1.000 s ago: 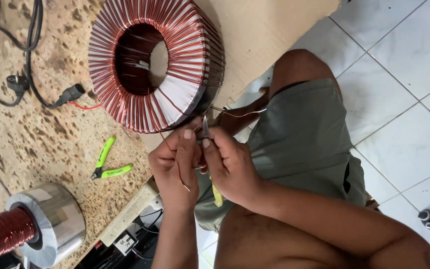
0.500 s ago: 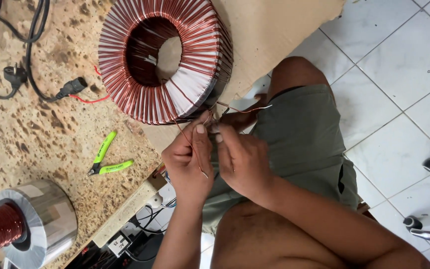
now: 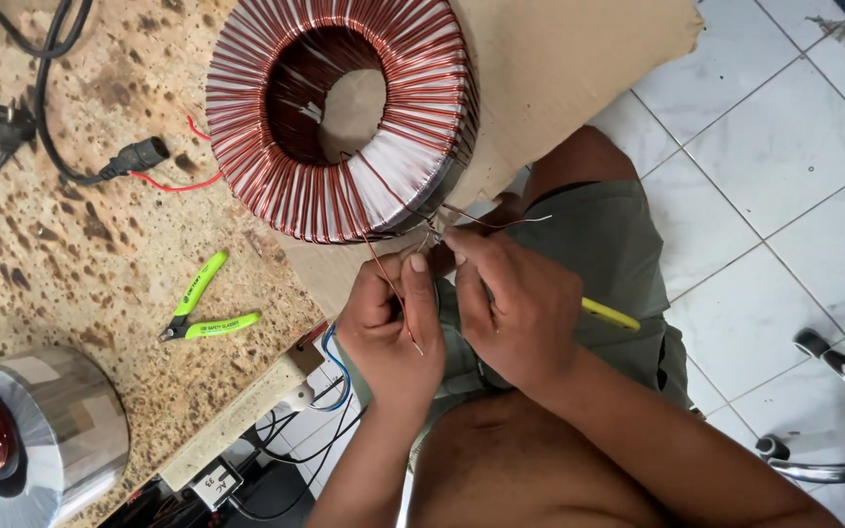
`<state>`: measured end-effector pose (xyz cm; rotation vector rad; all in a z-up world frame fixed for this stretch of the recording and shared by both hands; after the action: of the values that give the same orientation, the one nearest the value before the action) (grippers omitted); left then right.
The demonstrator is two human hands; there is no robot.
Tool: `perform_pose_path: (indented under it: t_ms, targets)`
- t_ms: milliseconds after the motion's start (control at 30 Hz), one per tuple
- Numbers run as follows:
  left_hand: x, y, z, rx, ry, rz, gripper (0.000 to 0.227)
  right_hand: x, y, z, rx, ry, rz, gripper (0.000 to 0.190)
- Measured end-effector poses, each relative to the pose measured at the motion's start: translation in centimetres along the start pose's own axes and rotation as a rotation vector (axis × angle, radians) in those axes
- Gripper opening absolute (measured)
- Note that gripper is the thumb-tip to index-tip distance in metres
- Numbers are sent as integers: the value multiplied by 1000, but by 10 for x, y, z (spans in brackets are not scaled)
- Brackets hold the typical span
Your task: The person strips the insulation from the ends of two copper wires using a yellow utility knife. They then twist the exposed wire ends together by hand and use pliers to crimp the connection.
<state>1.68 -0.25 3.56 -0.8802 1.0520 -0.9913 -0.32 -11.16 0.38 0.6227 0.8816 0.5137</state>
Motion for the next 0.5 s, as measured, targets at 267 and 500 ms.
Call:
perform_pose_path:
  t_ms: [267,500]
  targets:
    - [3,-5,3,-20,2,-68,19,-4,0,-6,-156,52,-89,22]
    - [-1,-1,1,-17,11,-27,17,-18,7,7,-273,114,-240,18]
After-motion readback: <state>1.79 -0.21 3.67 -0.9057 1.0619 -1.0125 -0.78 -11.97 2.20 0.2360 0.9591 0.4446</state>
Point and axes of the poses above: each hand's wrist, its own z-axis towards the middle knuckle, its own x-axis out of the palm, y = z × x, the point moved 1 cm from there along z, towards the middle knuckle, and after that the axes turned 2 degrees about -z, right-handed, at the moved point
